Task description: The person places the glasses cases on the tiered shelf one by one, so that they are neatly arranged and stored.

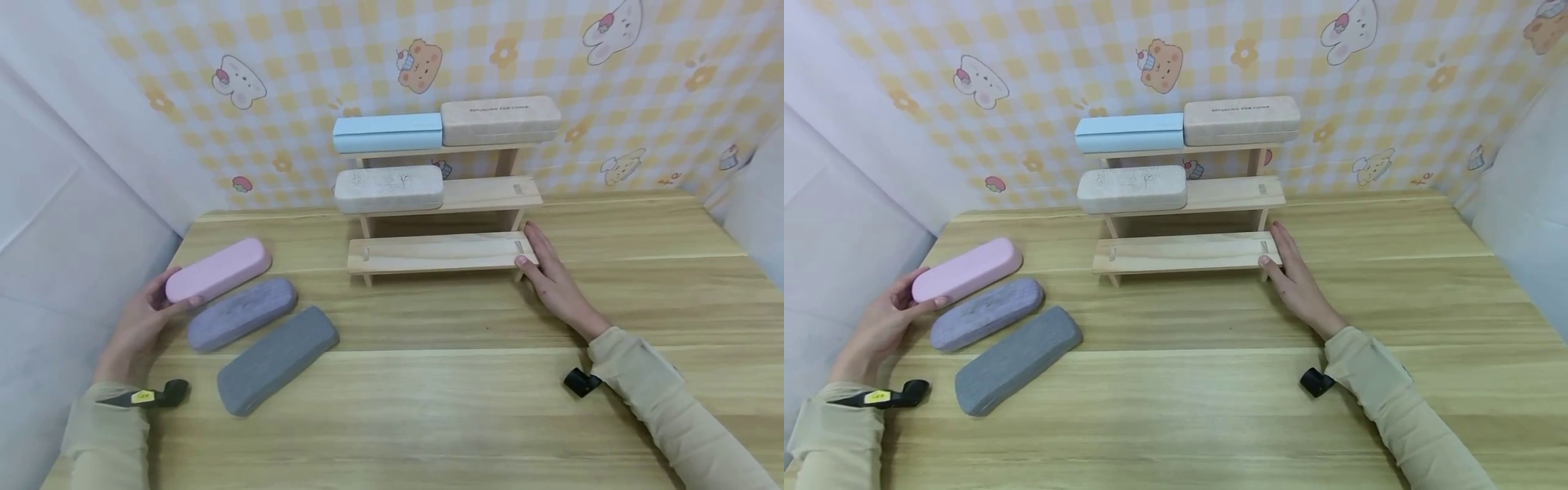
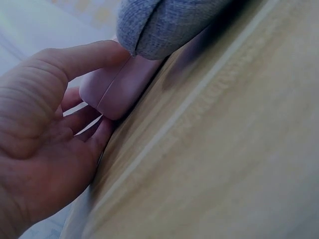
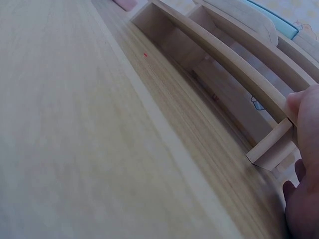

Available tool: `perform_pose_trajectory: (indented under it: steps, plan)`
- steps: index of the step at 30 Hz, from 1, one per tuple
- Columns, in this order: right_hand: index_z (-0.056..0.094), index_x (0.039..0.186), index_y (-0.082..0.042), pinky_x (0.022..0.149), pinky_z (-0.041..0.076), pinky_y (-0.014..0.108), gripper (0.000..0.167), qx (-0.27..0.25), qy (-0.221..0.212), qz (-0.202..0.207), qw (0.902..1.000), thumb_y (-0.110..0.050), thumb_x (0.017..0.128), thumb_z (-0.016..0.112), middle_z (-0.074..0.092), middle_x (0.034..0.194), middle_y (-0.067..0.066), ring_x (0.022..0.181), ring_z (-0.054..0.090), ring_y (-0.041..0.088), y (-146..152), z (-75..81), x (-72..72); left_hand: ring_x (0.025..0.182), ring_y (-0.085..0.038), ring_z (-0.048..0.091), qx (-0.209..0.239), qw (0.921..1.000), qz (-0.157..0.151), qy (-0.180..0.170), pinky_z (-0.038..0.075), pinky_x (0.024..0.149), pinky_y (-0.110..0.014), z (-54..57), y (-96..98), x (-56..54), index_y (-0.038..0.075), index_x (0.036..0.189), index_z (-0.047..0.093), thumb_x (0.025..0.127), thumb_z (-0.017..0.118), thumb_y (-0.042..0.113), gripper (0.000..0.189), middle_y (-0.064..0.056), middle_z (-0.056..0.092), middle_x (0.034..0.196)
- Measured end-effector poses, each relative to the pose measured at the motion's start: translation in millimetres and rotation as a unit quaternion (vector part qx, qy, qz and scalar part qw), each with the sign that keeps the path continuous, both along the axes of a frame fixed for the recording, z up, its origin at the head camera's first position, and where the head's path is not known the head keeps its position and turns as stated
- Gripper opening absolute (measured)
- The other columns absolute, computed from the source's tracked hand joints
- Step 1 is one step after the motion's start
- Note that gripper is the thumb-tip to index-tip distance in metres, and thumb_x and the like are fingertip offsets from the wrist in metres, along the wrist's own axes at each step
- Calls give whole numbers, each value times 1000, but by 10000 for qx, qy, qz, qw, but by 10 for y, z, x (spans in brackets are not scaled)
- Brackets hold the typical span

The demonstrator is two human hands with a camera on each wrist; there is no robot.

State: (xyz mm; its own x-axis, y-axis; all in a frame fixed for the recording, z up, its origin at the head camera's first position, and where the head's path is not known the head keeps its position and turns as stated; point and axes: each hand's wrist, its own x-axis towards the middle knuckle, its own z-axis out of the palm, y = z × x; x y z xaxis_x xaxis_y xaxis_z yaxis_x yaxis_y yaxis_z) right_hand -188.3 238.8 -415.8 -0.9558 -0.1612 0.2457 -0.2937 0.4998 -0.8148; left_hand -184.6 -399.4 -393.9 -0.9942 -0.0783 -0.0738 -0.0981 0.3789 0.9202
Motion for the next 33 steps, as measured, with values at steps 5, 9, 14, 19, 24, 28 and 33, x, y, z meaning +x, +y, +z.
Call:
perform_pose_trajectory:
  steps: [5,9,14,19,24,28,33]
  plan:
    - [12,149,-4,109,5,52,60,-42,-7,67,10000,-19,100,43,4,155,12,140,1,24,-20,-16,-8,107,-3,42,733,9969,-1,294,31,84,-7,-31,-2,30,19,138,39,83,68,1,65,5,45,126]
    - [12,149,-3,108,5,54,59,-75,18,85,9999,-16,100,43,4,154,14,140,1,27,-19,-10,-1,101,-1,45,1030,9939,6,381,32,80,-7,-45,3,30,22,127,44,82,69,-2,57,9,48,118]
    - [12,149,-6,109,7,50,60,-86,-120,37,9999,-21,100,42,4,155,11,140,1,20,-9,24,8,106,-1,44,1081,9937,24,295,32,83,-6,-64,19,18,21,130,43,82,68,-1,58,8,47,123]
    - [12,149,-6,109,7,50,60,-111,-97,68,9999,-22,100,42,4,155,11,140,1,20,-12,55,7,105,-1,46,1157,9930,101,228,35,82,-6,-60,31,49,19,133,44,82,69,-1,60,6,47,124]
    - [12,149,-6,109,7,51,60,-141,-56,113,9998,-21,100,43,4,155,12,140,2,23,-25,61,7,106,-2,46,1273,9913,282,193,36,81,-6,-11,43,69,16,137,43,81,70,-1,65,5,47,126]
    - [12,149,-6,109,8,50,61,-154,-122,79,9998,-22,100,43,4,155,11,140,2,21,-17,34,12,101,-1,48,1235,9912,428,216,39,79,-7,25,25,55,17,136,44,78,72,-1,67,7,50,120]
    - [12,150,-7,109,9,48,61,-142,-111,14,9998,-24,100,43,5,155,10,140,2,19,3,6,17,97,3,48,-179,9986,227,441,37,77,-6,92,-9,57,19,132,45,82,71,8,57,13,51,111]
